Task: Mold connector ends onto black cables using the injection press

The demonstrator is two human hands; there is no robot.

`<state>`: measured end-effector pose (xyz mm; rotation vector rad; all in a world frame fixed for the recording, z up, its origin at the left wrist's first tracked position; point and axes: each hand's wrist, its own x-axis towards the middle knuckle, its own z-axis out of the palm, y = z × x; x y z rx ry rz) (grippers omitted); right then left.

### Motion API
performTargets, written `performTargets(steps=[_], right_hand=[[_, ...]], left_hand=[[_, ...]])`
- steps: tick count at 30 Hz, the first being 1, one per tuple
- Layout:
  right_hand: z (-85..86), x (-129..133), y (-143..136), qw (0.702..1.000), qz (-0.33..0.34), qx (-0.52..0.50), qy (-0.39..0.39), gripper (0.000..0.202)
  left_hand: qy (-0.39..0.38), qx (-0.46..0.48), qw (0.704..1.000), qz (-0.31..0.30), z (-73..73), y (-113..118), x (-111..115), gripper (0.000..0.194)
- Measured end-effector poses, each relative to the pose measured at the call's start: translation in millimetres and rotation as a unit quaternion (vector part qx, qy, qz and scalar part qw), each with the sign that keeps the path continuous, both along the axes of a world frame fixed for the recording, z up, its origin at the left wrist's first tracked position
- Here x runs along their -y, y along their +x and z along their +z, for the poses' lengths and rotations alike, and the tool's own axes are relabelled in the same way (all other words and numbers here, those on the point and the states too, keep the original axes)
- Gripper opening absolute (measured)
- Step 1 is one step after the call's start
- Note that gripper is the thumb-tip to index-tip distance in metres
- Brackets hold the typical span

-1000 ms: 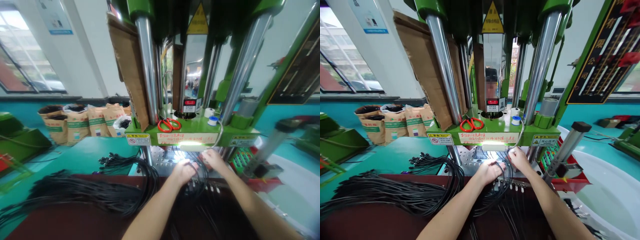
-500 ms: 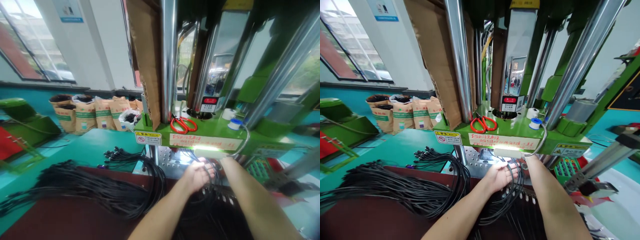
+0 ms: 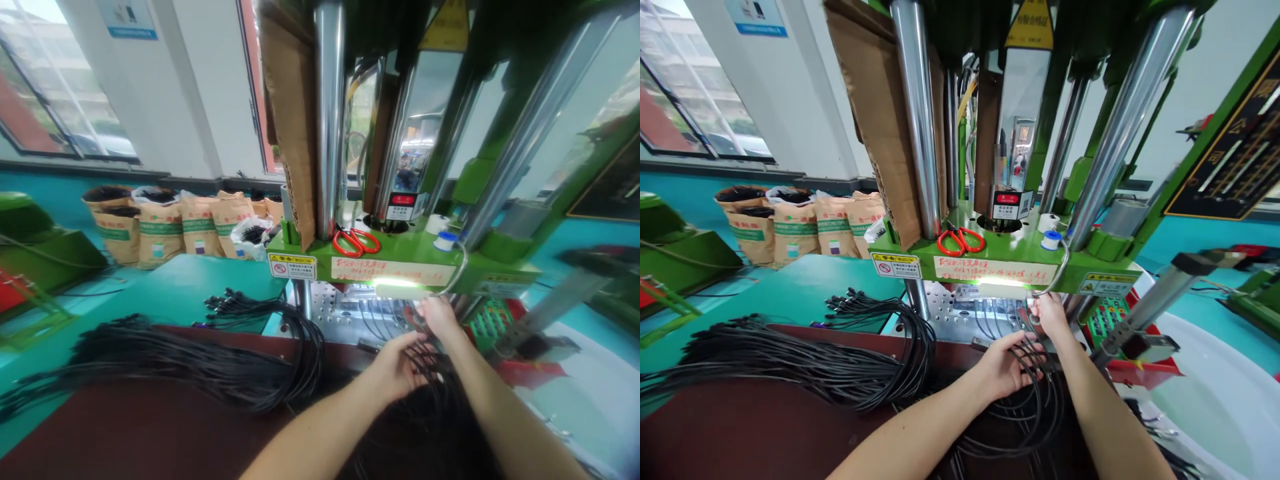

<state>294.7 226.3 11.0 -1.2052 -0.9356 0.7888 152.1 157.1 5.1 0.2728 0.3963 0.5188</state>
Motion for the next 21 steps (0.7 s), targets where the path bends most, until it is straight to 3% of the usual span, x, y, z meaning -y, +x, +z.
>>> performTargets(steps=[4, 9, 15, 21], right_hand=[[7.1, 39.4, -0.6, 1.000, 0.006, -0.020, 0.008, 0.021], [21.3, 75.0, -10.0, 0.998, -0.026, -0.042, 0.039, 0.022], [21.5, 88.2, -26.6, 0.992, -0.082, -0.081, 0.055, 0.020], [22.0, 95.1, -34.9, 0.990, -0.078, -0.107, 0.054, 0.020]], left_hand=[[0.015, 0.069, 0.997, 0.036, 3.2, 7.9, 28.3, 0.027], [0.022, 0.049, 0.997, 0.063, 10.6, 7.6, 58.6, 0.017], [0.042, 0.010, 0.997, 0.056, 10.9, -13.2, 86.1, 0.020], [0.050, 0.019, 0.998, 0.041, 10.9, -47.4, 110.4, 0.023]])
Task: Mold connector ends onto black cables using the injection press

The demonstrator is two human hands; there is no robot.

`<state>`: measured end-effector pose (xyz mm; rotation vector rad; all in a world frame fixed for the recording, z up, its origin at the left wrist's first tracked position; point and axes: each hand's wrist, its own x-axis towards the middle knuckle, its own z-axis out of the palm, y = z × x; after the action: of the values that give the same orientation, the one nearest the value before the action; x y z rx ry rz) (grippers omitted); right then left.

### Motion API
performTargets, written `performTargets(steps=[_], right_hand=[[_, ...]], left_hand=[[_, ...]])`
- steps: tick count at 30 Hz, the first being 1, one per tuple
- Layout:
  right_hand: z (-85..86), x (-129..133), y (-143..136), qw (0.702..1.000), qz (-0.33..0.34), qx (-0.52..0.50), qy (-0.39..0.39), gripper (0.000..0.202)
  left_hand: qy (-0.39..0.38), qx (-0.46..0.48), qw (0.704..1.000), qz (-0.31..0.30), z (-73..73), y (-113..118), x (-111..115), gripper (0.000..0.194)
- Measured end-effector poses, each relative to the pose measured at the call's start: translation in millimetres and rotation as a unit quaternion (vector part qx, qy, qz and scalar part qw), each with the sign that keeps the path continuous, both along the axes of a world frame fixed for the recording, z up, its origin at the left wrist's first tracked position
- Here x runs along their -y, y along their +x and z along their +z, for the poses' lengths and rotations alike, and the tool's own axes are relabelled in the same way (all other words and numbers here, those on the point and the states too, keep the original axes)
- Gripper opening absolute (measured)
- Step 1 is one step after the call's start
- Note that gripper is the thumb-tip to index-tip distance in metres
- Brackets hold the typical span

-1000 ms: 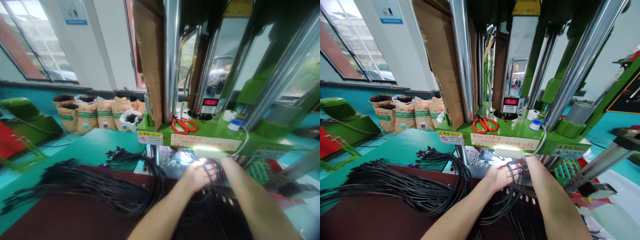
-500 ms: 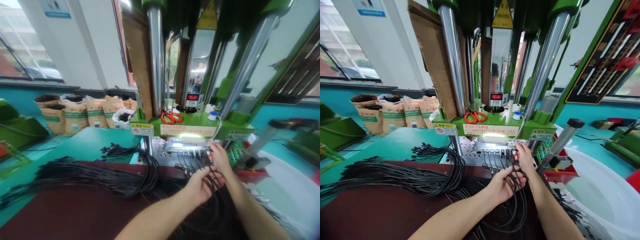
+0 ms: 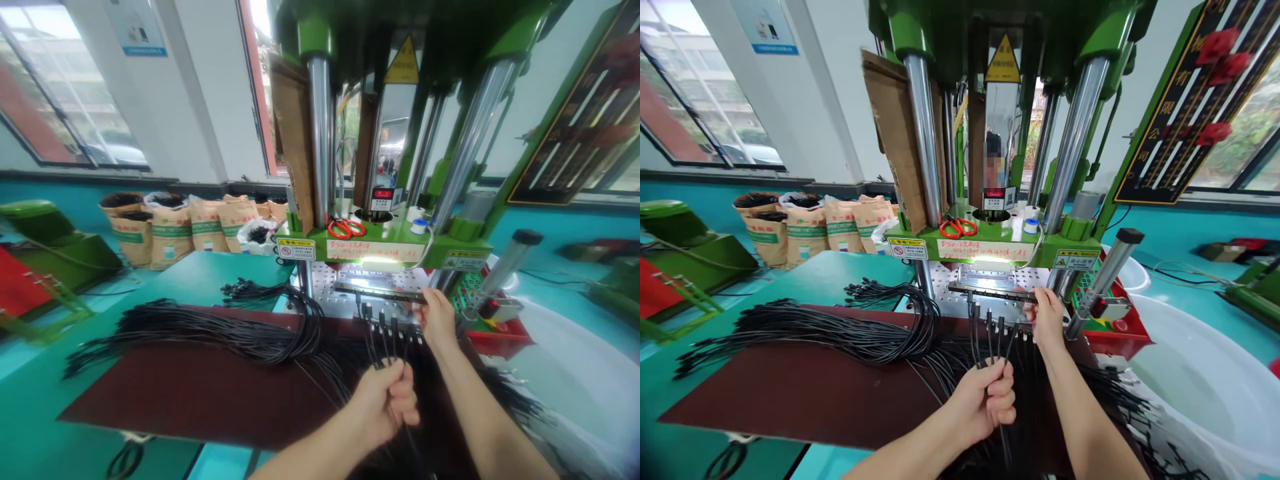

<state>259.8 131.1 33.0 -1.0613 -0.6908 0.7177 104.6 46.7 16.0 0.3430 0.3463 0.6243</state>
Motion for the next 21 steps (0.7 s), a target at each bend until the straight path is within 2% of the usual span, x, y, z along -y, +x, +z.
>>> performTargets(steps=[4, 8, 10, 15, 18, 21], right_hand=[[-1.0, 4.8, -4.0, 1.000, 0.010, -0.006, -0.007, 0.021], [-4.5, 2.8, -8.3, 1.000, 0.009, -0.008, -0.029, 0.023], [-5.7, -0.1, -7.4, 0.999, 0.006, -0.005, -0.038, 0.024], [-12.5, -0.1, 8.4, 0.996, 0.005, 0.023, -0.083, 0.027], [-21.3, 6.4, 22.3, 0.992, 0.006, 0.039, -0.119, 0.026], [-27.9, 14.1, 38.8, 0.986, 0.036, 0.045, -0.159, 0.025]], left_hand=[[0.027, 0.029, 0.999, -0.022, -0.6, -19.0, 8.1, 0.022], [0.115, -0.007, 0.988, -0.102, -5.2, -29.8, 22.2, 0.024], [0.131, -0.010, 0.987, -0.092, -7.9, -35.0, 29.1, 0.022], [0.141, 0.006, 0.988, 0.064, -8.2, -45.3, 28.4, 0.020], [0.156, -0.011, 0.971, 0.179, -1.6, -46.6, 16.8, 0.021], [0.154, -0.026, 0.953, 0.258, 8.1, -48.3, 1.9, 0.022]])
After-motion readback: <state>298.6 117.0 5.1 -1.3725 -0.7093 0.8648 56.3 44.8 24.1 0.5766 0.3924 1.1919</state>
